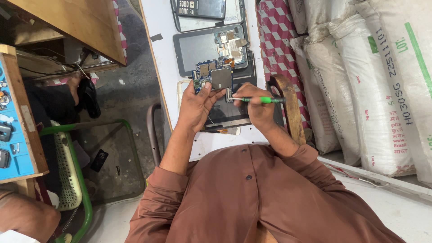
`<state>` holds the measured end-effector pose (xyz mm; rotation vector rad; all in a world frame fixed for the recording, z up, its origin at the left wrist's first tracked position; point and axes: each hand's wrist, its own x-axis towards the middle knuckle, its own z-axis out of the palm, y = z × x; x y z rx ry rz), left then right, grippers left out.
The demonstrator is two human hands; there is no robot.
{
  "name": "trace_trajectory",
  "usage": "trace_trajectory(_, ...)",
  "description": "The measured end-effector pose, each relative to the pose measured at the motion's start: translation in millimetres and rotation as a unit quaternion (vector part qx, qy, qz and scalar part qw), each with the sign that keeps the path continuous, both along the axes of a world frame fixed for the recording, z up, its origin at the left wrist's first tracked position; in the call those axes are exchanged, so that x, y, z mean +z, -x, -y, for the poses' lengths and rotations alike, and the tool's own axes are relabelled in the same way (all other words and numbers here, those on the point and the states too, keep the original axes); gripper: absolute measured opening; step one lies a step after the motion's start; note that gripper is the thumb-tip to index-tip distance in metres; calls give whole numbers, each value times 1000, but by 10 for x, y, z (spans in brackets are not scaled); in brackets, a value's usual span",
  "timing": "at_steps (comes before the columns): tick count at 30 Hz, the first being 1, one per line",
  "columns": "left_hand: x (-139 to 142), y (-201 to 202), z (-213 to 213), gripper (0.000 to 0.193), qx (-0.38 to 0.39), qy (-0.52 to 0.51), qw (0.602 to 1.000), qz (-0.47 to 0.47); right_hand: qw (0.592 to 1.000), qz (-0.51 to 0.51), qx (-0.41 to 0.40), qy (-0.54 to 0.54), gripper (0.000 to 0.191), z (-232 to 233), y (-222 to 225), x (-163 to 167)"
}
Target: The person uses a green-handled screwdriver to work on a small circuit board, repeatedly prying and adjusting components. The person holds the board with the left hand and manipulates it with the tool in the right hand.
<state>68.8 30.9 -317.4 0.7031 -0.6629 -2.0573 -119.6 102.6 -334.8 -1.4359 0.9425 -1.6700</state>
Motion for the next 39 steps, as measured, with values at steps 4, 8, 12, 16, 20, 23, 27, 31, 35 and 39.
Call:
trace_trajectory(4, 14, -2, -5, 29, -2, 4, 1000, 9, 994, -54, -18, -96, 21, -44, -25, 138)
trace_trajectory(8, 30, -15, -9, 29, -11, 9, 1000, 7, 995, -65, -19, -67, 17, -9, -106, 299)
trace_trajectory(12, 24, -1, -10, 29, -6, 10, 1000, 8, 994, -103, -15, -40, 19, 18, -128, 423)
trace_trajectory(16, 8, -3, -16, 30, -6, 13, 1000, -4, 976, -206, -68, 8, 18, 29, -128, 499)
trace_trajectory(20, -2, -8, -18, 32, -5, 6, 1000, 7, 976, -207, -67, 16, 18, 58, -141, 512)
trace_trajectory(23, -6, -13, -15, 32, -4, 5, 1000, 8, 978, -200, -64, 9, 18, 61, -135, 502)
trace_trajectory(27, -11, -5, -13, 32, -6, 1, 1000, 16, 977, -203, -68, 2, 18, 49, -135, 487)
trace_trajectory(31, -2, -2, -13, 32, -5, 1, 1000, 18, 974, -213, -79, 2, 18, 54, -145, 478)
trace_trajectory(35, -3, 0, -16, 32, -6, -1, 1000, 17, 972, -222, -83, 13, 17, 63, -150, 469)
trace_trajectory(39, -20, -5, -13, 32, -8, 3, 1000, 14, 973, -215, -80, 9, 16, 71, -154, 459)
